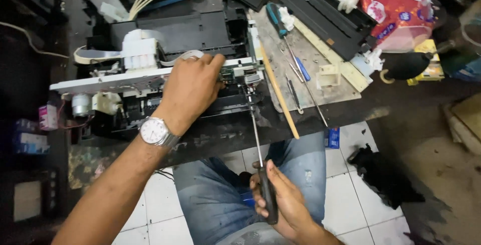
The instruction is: The person uses a screwdriver to remove screws from a circuit board inside a disassembled electronic device. They then use the screwdriver to pry open a small white plastic component and place it on the table.
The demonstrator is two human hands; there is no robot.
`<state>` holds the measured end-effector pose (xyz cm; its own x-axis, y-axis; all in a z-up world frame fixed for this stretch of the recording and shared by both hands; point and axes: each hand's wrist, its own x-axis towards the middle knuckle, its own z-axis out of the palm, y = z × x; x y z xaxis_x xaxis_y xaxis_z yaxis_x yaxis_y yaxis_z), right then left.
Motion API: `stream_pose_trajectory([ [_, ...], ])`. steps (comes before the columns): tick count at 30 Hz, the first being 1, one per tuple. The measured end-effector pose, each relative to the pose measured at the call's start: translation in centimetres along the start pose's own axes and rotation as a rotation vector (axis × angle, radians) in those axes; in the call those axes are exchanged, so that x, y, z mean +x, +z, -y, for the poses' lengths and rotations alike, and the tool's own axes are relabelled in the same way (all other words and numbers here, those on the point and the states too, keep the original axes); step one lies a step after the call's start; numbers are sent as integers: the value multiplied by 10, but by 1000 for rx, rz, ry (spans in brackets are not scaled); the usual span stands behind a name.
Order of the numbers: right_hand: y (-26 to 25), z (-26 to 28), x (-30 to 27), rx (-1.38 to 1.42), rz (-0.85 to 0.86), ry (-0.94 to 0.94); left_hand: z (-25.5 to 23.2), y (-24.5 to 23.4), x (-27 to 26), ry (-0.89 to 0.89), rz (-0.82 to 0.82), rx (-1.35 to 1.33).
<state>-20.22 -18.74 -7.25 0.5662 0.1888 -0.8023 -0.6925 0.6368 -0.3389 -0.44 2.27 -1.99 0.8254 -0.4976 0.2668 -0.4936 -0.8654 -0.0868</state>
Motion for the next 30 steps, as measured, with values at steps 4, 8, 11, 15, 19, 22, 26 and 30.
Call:
stream_pose_trajectory([
  [4,-12,-10,16,-29,17,-13,2,2,1,-23,-8,-21],
  [8,-35,-25,40,58,211,-89,5,6,1,-14,-34,-50],
  [11,-39,-28,49,187,441,-81,5,11,2,10,-55,-20],
  [15,-42,-28,49,248,520,-38,3,8,-4,37,-12,26],
  [19,-38,-22,47,165,420,-134,5,9,-4,45,-24,26],
  [22,-43,-21,53,2,298,-263,4,10,-4,44,-25,65],
  [26,-44,-20,54,204,468,-195,0,7,-5,52,-20,141],
  [30,-42,-24,59,246,535,-173,-5,15,-3,17,-38,246],
])
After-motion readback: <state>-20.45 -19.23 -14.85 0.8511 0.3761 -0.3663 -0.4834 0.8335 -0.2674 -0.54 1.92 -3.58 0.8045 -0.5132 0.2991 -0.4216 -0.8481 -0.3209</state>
